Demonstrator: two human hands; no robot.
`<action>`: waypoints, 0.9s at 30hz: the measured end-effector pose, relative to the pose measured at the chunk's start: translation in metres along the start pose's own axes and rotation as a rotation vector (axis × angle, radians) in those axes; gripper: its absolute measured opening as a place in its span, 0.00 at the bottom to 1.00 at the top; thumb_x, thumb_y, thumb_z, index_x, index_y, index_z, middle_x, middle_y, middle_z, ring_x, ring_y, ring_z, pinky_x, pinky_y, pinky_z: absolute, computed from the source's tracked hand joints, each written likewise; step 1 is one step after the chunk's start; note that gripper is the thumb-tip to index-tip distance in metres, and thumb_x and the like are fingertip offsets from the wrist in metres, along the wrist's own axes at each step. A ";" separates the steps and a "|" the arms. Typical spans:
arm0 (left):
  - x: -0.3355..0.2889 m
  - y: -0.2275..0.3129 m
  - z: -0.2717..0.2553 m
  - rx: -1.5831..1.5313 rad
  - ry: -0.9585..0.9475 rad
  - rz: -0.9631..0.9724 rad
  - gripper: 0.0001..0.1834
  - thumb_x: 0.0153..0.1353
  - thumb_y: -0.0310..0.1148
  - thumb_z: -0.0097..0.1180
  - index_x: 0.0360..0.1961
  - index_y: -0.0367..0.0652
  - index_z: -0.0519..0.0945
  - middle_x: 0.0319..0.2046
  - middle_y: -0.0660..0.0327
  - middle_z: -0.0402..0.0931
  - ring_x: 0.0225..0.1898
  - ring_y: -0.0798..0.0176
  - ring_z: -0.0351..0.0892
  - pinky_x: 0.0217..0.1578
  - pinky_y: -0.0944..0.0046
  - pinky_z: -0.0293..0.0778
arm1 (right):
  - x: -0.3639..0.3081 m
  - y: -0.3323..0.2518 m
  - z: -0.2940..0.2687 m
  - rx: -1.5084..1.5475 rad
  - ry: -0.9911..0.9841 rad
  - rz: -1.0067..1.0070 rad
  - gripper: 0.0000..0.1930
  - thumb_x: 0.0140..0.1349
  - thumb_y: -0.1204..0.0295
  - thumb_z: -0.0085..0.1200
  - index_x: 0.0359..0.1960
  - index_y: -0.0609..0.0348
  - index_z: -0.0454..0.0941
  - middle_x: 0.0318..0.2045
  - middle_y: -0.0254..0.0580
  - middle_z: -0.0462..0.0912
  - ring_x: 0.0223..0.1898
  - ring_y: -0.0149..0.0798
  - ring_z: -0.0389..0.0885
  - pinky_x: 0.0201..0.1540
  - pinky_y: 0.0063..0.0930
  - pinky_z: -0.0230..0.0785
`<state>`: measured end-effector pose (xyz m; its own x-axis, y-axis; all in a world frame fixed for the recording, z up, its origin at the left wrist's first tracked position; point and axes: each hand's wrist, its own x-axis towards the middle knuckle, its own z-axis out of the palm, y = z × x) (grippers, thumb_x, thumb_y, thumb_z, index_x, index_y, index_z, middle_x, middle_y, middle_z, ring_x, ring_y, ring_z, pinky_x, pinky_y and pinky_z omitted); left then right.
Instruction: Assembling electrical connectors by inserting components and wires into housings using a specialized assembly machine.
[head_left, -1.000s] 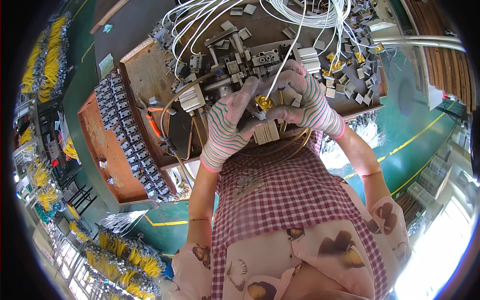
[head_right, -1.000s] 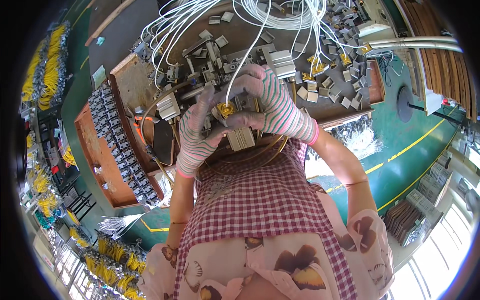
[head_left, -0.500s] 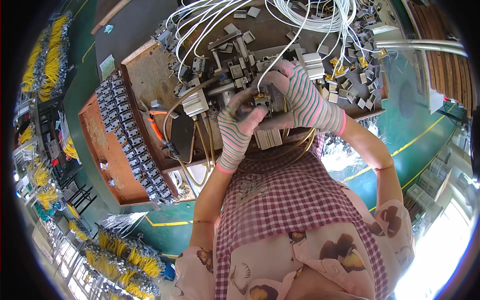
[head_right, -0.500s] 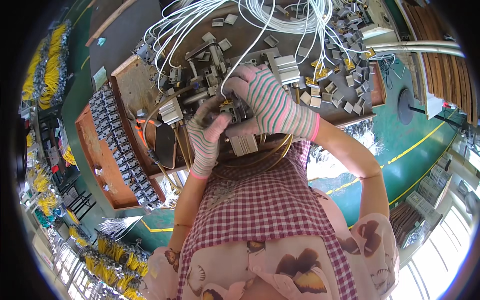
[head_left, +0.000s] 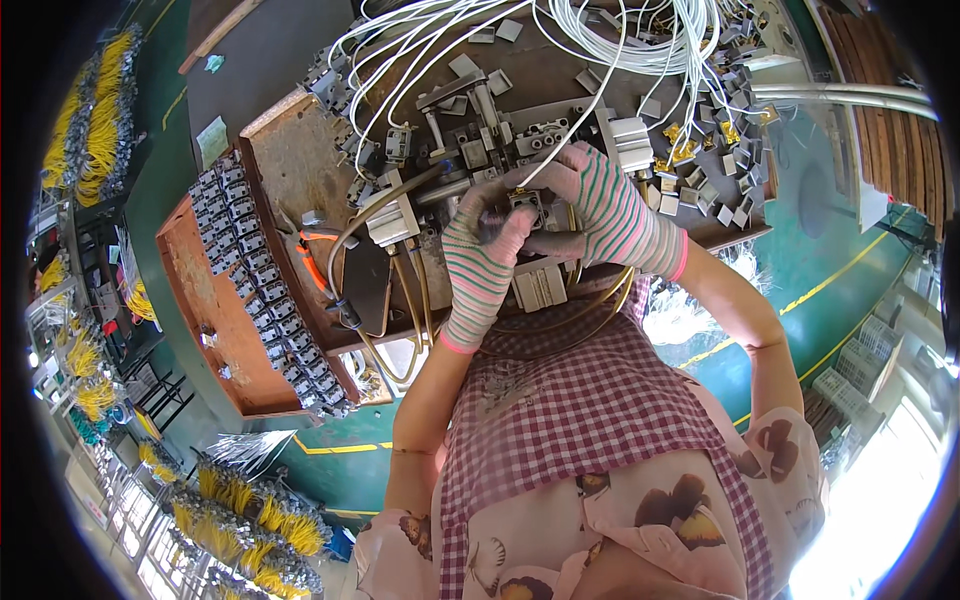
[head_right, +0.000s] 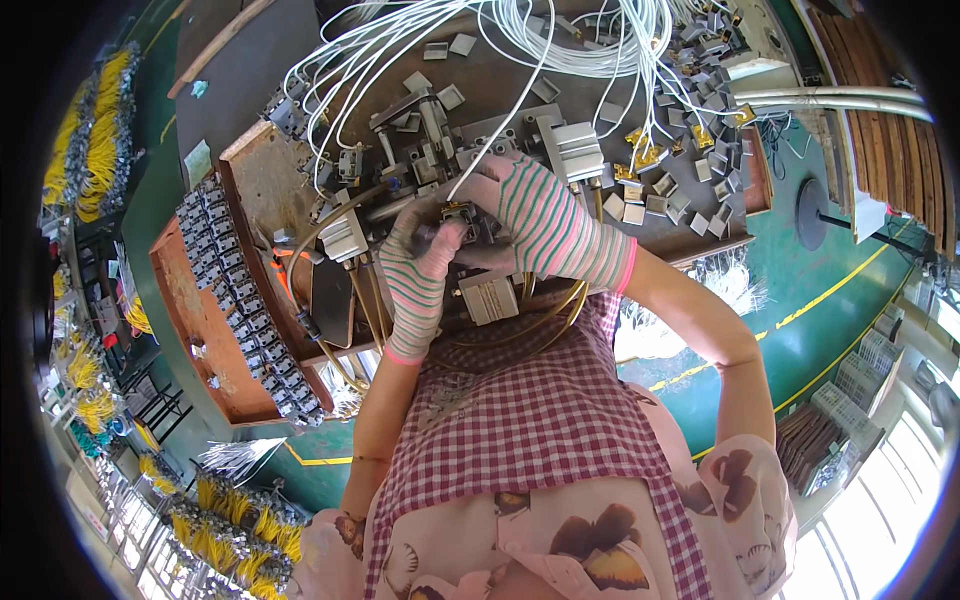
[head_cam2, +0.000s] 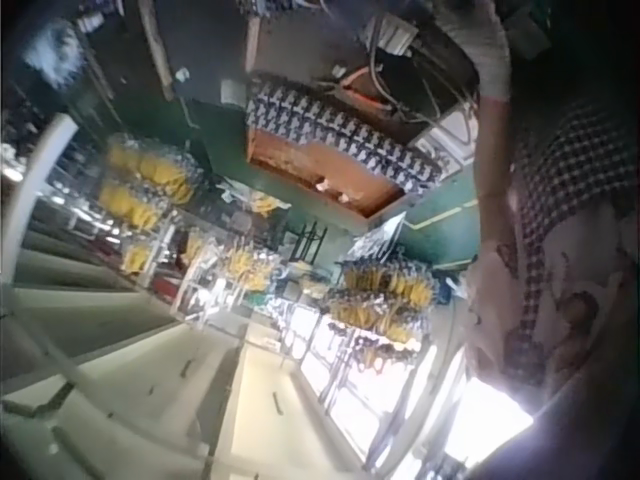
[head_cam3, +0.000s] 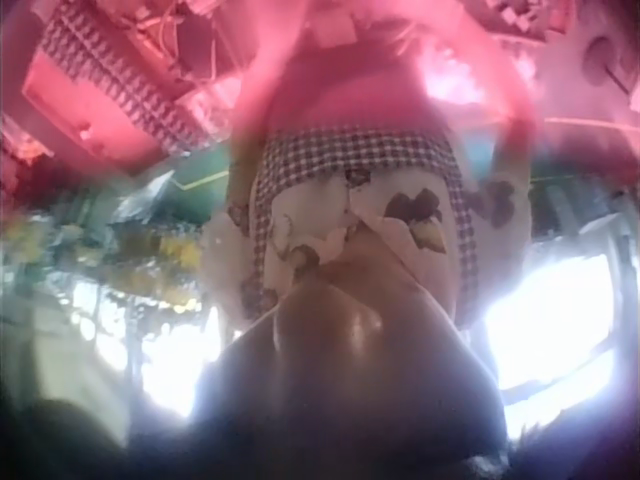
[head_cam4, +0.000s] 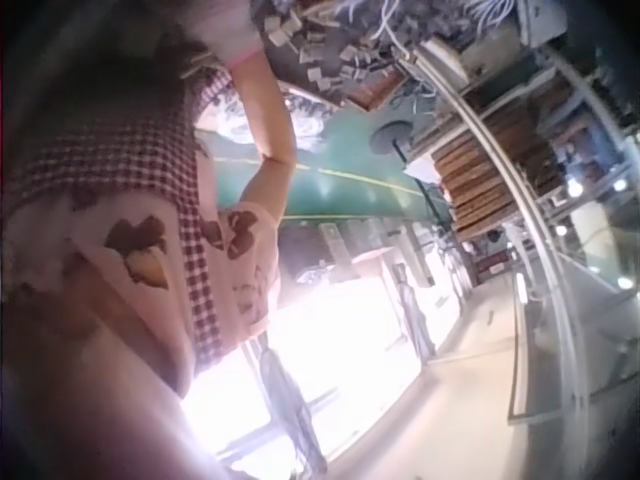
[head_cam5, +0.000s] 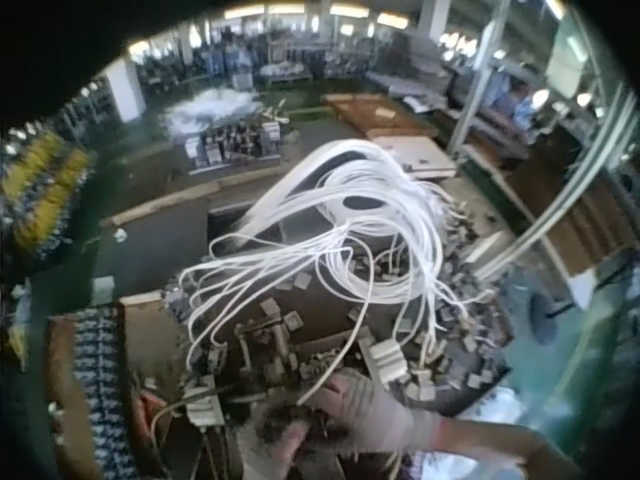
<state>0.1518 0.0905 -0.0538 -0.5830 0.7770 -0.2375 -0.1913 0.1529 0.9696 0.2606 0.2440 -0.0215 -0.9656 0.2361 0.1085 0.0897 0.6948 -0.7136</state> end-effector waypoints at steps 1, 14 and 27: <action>0.001 0.003 0.001 0.005 -0.011 -0.026 0.25 0.56 0.43 0.68 0.49 0.39 0.78 0.43 0.61 0.78 0.41 0.69 0.75 0.43 0.67 0.73 | 0.001 0.001 -0.002 0.022 -0.025 0.002 0.33 0.42 0.62 0.71 0.54 0.49 0.74 0.47 0.43 0.75 0.48 0.49 0.74 0.51 0.40 0.65; 0.023 0.000 -0.039 1.206 -0.386 0.682 0.26 0.53 0.35 0.60 0.56 0.48 0.74 0.43 0.58 0.70 0.44 0.54 0.72 0.45 0.56 0.71 | 0.001 0.015 0.028 -0.285 0.079 0.141 0.31 0.41 0.60 0.71 0.51 0.48 0.77 0.51 0.49 0.70 0.53 0.55 0.68 0.54 0.47 0.64; 0.024 0.001 -0.040 1.196 -0.424 0.682 0.30 0.49 0.31 0.61 0.57 0.46 0.73 0.44 0.53 0.70 0.43 0.49 0.73 0.45 0.50 0.72 | 0.016 0.033 0.004 -0.042 0.094 -0.004 0.31 0.45 0.58 0.70 0.49 0.58 0.73 0.43 0.50 0.75 0.45 0.54 0.74 0.49 0.43 0.68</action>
<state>0.1062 0.0845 -0.0609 0.0264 0.9932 0.1136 0.9128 -0.0703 0.4022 0.2474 0.2675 -0.0463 -0.9391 0.2944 0.1772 0.0978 0.7233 -0.6836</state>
